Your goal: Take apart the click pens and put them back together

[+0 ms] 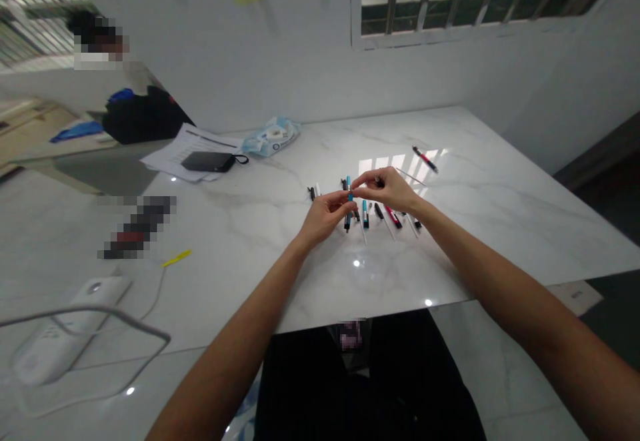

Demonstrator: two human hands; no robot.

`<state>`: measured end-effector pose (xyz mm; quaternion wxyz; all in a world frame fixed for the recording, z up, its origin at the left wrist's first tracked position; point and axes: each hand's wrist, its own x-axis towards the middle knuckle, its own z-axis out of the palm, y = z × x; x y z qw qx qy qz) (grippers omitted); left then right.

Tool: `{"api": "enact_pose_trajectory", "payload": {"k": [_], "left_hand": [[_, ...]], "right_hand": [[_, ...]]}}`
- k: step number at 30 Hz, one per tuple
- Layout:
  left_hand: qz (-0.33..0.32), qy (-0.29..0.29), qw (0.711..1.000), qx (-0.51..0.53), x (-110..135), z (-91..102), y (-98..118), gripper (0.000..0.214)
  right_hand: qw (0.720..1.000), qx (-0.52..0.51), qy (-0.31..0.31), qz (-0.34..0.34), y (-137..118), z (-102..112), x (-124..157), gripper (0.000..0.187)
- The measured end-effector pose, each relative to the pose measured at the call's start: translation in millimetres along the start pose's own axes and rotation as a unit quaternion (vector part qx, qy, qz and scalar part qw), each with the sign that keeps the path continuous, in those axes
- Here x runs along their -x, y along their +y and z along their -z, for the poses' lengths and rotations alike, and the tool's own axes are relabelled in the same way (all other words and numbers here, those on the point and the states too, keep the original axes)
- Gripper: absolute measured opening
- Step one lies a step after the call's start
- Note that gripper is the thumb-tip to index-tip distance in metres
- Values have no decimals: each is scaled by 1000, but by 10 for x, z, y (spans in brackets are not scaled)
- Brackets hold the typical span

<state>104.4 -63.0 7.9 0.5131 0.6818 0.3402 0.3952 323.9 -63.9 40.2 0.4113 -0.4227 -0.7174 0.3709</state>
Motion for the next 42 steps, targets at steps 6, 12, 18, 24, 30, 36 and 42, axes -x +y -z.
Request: {"api": "enact_pose_trajectory", "payload": {"k": [6,12,18,24,30,36,42], "left_hand": [[-4,2,1000,3,-12,-25,-24,35],[2,26,1000,13,-10,-36,-27,43],[10,63,997,44,-16,-36,-58,50],[-13,91,995,28,-50,-27,-86,38],[-9,76,997,18,-49,-22,-83,35],[-2,65,998,8,-38,-16,-95,35],[16,40,999,4,5,-52,-51,34]], "right_hand": [[996,64,63,18,20,-109,-21,30],[998,35,59,6,51,-128,-44,41],[994,80,70,-13,61,-37,-68,45],[894,370,164,-190,336,724,-48,23],[801,446,138,-374,655,1023,21,32],[888,350,163,-249,622,883,-60,15],[972,-174,142,-66,333,421,-158,38]]}}
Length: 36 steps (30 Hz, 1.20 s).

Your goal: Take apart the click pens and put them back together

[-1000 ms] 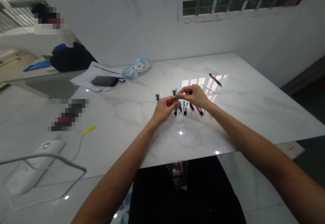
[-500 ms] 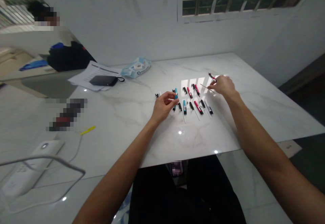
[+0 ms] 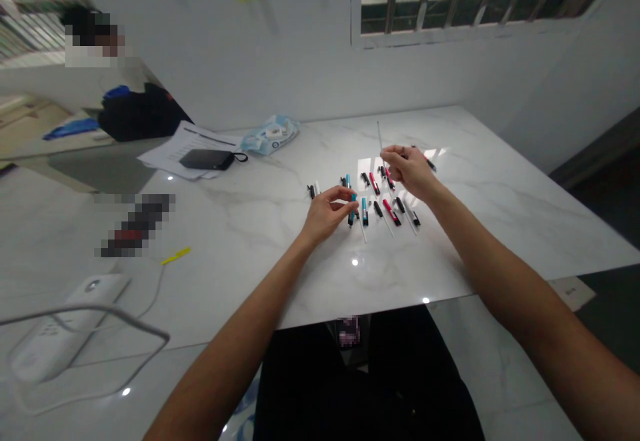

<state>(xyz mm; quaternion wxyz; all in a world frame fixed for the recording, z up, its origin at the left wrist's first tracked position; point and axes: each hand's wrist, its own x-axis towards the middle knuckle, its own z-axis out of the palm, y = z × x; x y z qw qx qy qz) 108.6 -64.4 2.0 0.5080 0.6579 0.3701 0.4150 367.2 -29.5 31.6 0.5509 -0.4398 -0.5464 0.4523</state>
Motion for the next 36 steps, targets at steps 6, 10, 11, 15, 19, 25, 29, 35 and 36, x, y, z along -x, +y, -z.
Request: {"api": "enact_pose_trajectory", "payload": {"k": [6,10,11,15,19,25,29,35,36], "left_hand": [[3,9,1000,-6,12,1,18,38],[3,9,1000,4,14,-6,27,37],[4,9,1000,7,16,-9,34,37],[-12,5,1000,19,9,-20,55,34],[-31,5,999,36,-28,-14,31,33],[-34,40,998,29,-60,24,43,26],[-25,62,998,14,-62,43,70,35],[-20,83,996,11,-74,46,76,32],[-26,82,996,11,-76,45,75,27]], "right_hand": [[973,-164,-147,-67,-24,-518,253,49],[970,-172,-154,-79,8,-559,284,48],[970,-165,-157,-82,16,-556,284,47],[975,-114,-166,-89,47,-555,298,49],[982,-72,-152,-89,75,-545,285,54],[982,-156,-20,-108,146,-392,96,35],[986,-128,27,-100,187,-315,46,25],[999,10,4,-47,212,-278,102,30],[999,39,2,-31,214,-269,108,32]]}}
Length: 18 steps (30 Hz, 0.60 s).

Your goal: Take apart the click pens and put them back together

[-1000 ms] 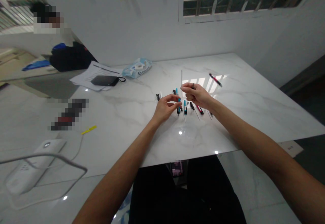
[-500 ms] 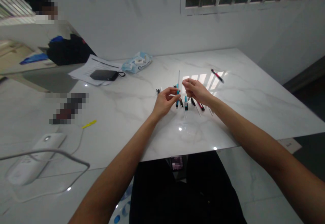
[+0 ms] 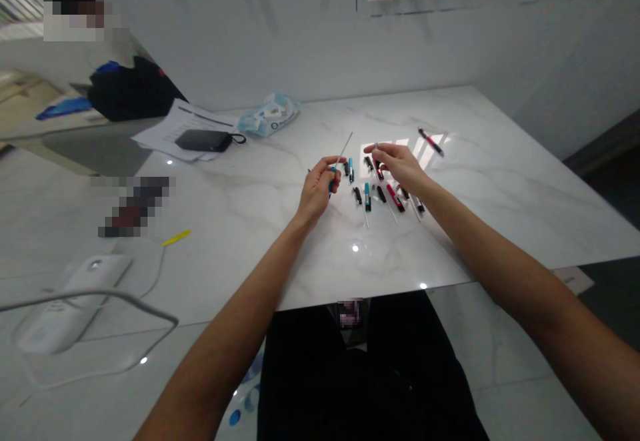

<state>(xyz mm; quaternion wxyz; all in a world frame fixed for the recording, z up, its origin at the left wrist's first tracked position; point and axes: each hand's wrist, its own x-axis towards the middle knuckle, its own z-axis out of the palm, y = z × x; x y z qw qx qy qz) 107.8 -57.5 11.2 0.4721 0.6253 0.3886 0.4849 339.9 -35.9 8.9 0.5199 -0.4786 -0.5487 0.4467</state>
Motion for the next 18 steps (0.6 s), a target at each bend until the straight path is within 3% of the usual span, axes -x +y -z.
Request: {"api": "enact_pose_trajectory", "payload": {"k": [3,7,13,18], "left_hand": [[-8,-3,1000,-10,-1,4,-16,32],[-25,11,997,-77,10,35,-54,46],[-74,22,970,-231,46,76,-44,35],[-76,21,959,-271,57,82,-26,32]], "right_hand": [[999,36,-6,32,-3,23,8,32],[999,4,-20,36,-41,31,17,33],[996,-85,32,23,-113,46,-4,37],[992,-112,48,18,-157,100,-36,36]]}}
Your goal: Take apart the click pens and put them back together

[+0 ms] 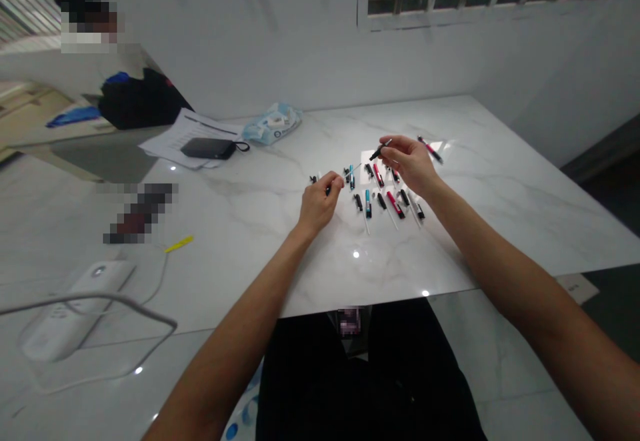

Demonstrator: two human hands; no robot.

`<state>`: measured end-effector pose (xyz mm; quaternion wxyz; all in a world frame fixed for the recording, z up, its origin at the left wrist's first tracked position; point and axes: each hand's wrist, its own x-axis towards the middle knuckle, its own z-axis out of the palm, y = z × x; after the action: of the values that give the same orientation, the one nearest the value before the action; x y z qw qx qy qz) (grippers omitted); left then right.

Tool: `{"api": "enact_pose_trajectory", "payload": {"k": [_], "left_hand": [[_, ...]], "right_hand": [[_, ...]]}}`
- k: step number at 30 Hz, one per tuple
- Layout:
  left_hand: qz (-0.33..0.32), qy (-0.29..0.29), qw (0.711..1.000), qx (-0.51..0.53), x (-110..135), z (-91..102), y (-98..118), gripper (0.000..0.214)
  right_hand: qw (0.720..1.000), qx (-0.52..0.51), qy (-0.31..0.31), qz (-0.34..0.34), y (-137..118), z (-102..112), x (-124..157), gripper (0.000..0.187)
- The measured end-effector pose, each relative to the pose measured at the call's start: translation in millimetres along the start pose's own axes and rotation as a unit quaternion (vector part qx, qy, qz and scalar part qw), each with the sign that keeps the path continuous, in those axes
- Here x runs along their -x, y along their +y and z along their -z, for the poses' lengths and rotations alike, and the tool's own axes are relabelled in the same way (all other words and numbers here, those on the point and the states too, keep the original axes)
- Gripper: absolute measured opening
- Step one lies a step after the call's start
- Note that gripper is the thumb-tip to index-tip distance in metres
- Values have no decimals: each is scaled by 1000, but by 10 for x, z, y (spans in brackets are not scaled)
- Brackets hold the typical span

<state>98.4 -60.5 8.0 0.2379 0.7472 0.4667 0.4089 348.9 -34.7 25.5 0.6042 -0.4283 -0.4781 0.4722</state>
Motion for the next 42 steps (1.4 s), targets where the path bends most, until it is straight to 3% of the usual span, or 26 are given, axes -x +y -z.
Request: {"api": "enact_pose_trajectory", "payload": {"k": [9,20,32,37,42], "left_hand": [[10,-9,1000,-15,3,17,20,32],[11,-12,1000,-27,-6,-5,14,31],[-44,-74,995,-57,39,-49,48,29],[-57,-86,990,-95,58,-62,42,33],[-71,-107,978,-164,70,-55,72,37]], "right_hand": [[998,-31,-57,8,2,-38,60,33],[996,19,-88,1,-5,-63,86,33],[985,73,-154,-5,83,-182,195,43],[975,156,-155,25,113,-186,234,34],[951,269,-144,53,75,-198,277,44]]}}
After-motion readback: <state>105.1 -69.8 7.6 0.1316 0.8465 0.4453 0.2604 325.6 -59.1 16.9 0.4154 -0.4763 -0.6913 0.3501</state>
